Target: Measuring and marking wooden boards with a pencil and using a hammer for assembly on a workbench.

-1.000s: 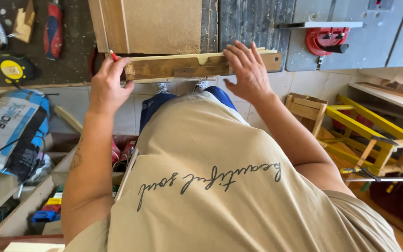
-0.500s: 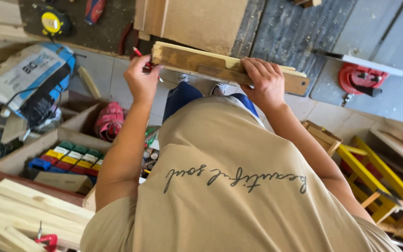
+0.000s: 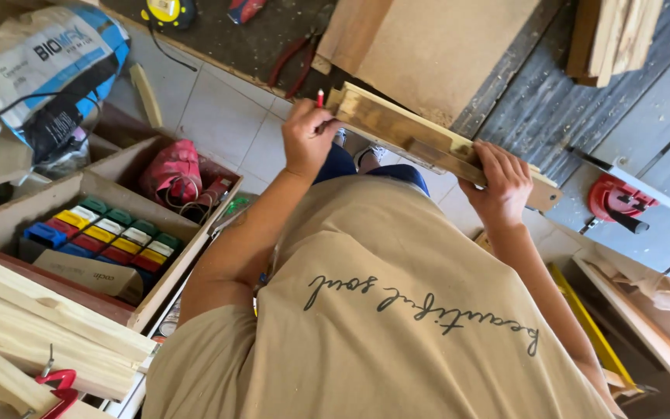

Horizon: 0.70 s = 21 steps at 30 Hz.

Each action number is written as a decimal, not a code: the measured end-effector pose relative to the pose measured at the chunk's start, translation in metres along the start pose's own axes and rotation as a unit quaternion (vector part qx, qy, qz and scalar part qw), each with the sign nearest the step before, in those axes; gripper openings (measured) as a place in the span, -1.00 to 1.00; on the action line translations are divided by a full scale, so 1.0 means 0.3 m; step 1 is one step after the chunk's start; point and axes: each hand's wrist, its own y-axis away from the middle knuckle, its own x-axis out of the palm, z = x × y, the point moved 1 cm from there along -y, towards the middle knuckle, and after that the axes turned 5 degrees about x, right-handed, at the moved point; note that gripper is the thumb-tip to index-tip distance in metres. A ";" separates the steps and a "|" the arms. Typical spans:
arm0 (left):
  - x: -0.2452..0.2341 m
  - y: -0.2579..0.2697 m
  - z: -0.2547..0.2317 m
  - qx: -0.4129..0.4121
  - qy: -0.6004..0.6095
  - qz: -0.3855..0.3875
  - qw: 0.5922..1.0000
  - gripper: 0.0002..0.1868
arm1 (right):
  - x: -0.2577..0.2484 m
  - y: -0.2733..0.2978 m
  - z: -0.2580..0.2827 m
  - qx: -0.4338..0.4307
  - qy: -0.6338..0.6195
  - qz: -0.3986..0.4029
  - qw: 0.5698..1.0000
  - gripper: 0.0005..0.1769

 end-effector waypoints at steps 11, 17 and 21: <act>-0.012 -0.028 -0.015 -0.002 0.091 0.028 0.995 -0.74 | -0.005 0.012 -0.015 0.018 -0.012 0.019 1.000 -0.48; 0.011 -0.025 -0.011 0.022 0.060 0.014 0.998 -0.74 | -0.016 -0.003 0.002 0.022 -0.021 0.026 0.999 -0.46; 0.022 -0.017 -0.016 0.013 0.060 -0.001 0.998 -0.75 | -0.007 0.015 -0.020 0.022 -0.024 0.033 0.999 -0.42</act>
